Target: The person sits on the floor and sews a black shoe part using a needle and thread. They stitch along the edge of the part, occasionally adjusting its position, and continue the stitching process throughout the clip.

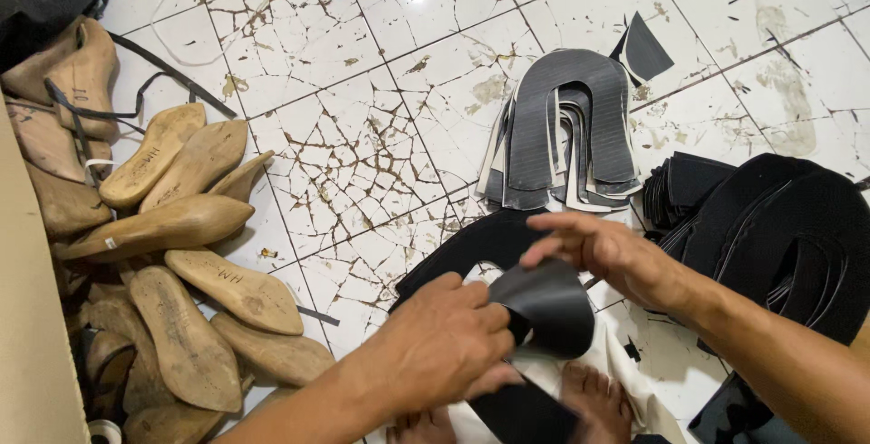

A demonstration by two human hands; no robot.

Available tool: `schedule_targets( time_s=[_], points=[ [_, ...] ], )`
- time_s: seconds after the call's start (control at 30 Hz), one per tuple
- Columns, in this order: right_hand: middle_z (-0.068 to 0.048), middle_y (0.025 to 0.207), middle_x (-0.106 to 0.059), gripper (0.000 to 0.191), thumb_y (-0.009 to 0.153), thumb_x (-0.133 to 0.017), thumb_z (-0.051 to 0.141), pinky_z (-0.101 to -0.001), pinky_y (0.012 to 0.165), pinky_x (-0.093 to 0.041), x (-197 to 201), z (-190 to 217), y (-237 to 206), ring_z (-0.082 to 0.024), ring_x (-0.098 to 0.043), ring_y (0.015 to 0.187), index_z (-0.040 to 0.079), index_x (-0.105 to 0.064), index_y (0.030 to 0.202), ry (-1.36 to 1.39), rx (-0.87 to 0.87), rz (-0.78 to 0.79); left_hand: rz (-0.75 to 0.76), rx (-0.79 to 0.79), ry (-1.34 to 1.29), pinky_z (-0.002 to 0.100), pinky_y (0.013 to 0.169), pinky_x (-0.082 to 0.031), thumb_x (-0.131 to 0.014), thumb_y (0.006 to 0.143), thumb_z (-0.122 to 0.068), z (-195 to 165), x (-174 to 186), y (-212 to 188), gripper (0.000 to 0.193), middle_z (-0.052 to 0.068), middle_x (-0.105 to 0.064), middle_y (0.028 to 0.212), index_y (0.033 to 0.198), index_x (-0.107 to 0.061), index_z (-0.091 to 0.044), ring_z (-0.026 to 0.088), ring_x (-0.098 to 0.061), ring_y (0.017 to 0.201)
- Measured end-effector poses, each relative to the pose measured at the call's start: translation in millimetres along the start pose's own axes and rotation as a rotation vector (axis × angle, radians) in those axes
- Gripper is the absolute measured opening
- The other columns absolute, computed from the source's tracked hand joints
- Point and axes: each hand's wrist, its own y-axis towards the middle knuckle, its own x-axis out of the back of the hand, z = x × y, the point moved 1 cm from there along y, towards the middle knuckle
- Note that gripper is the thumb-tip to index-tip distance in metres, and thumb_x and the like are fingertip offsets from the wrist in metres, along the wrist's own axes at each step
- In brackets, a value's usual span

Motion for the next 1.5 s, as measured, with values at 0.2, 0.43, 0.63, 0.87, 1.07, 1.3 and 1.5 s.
schedule_targets(
  time_s=[0.2, 0.43, 0.63, 0.87, 1.07, 1.3, 1.5],
  points=[
    [-0.012, 0.148, -0.054, 0.087, 0.074, -0.080, 0.009, -0.0359, 0.092, -0.060, -35.2, -14.0, -0.6, -0.019, -0.067, 0.112, 0.013, -0.040, 0.151, -0.320, -0.113, -0.298, 0.051, 0.082, 0.216, 0.038, 0.077, -0.044, -0.073, 0.088, -0.024, 6.5, -9.3, -7.3, 0.016, 0.003, -0.067, 0.089, 0.080, -0.072, -0.009, 0.023, -0.059, 0.092],
    [-0.009, 0.149, -0.052, 0.078, 0.082, -0.070, -0.001, -0.0339, 0.075, -0.057, -6.8, -60.6, 19.6, -0.024, -0.063, 0.090, 0.009, -0.039, 0.152, -0.495, -0.280, -0.760, 0.058, 0.263, 0.023, 0.050, 0.093, -0.041, -0.080, 0.074, -0.032, 33.0, -19.7, -9.8, 0.030, 0.014, -0.067, 0.129, 0.085, -0.078, -0.004, 0.044, -0.048, 0.132],
    [-0.017, 0.140, -0.050, 0.088, 0.085, -0.077, 0.012, -0.0380, 0.090, -0.056, 13.7, -100.5, 13.2, -0.018, -0.065, 0.105, 0.007, -0.026, 0.157, -0.249, -0.511, -0.821, 0.120, 0.430, -0.183, 0.049, 0.099, -0.041, -0.077, 0.080, -0.032, 48.7, -16.3, -22.4, 0.036, 0.013, -0.063, 0.130, 0.105, -0.075, -0.005, 0.038, -0.046, 0.134],
    [-0.015, 0.111, -0.066, 0.086, 0.082, -0.073, 0.002, -0.0374, 0.080, -0.053, -13.0, -90.3, 11.4, -0.021, -0.064, 0.092, 0.005, -0.032, 0.157, -0.117, -0.336, -0.629, 0.059, 0.632, -0.433, 0.044, 0.110, -0.036, -0.082, 0.075, -0.044, 63.4, -46.2, -23.8, 0.090, 0.019, -0.047, 0.148, 0.145, -0.043, -0.003, 0.037, -0.043, 0.138],
    [-0.012, 0.113, -0.069, 0.074, 0.081, -0.069, -0.006, -0.0325, 0.088, -0.057, -57.1, -42.0, 12.1, -0.017, -0.069, 0.099, 0.004, -0.042, 0.148, -0.102, -0.043, -0.578, -0.056, 0.846, -0.641, 0.039, 0.114, -0.038, -0.074, 0.080, -0.053, 70.7, -66.7, -26.8, 0.094, 0.019, -0.045, 0.154, 0.153, -0.037, -0.008, 0.031, -0.045, 0.142],
    [-0.011, 0.115, -0.067, 0.057, 0.088, -0.066, 0.001, -0.0317, 0.092, -0.056, -79.1, 12.3, -2.9, -0.015, -0.065, 0.104, -0.001, -0.051, 0.143, -0.270, 0.221, -0.720, -0.295, 0.839, -1.043, 0.043, 0.110, -0.045, -0.072, 0.080, -0.049, 67.4, -51.7, -25.8, 0.096, 0.018, -0.046, 0.154, 0.158, -0.031, -0.010, 0.027, -0.052, 0.138],
    [-0.008, 0.124, -0.068, 0.055, 0.092, -0.061, 0.011, -0.0314, 0.097, -0.056, -106.6, 12.2, -7.0, -0.017, -0.066, 0.115, 0.005, -0.048, 0.145, -0.334, 0.002, -0.358, -0.211, 0.357, -1.277, 0.038, 0.111, -0.043, -0.074, 0.087, -0.029, 32.4, -42.4, -13.5, 0.080, 0.017, -0.057, 0.143, 0.153, -0.037, -0.003, 0.025, -0.055, 0.134]
  ],
)
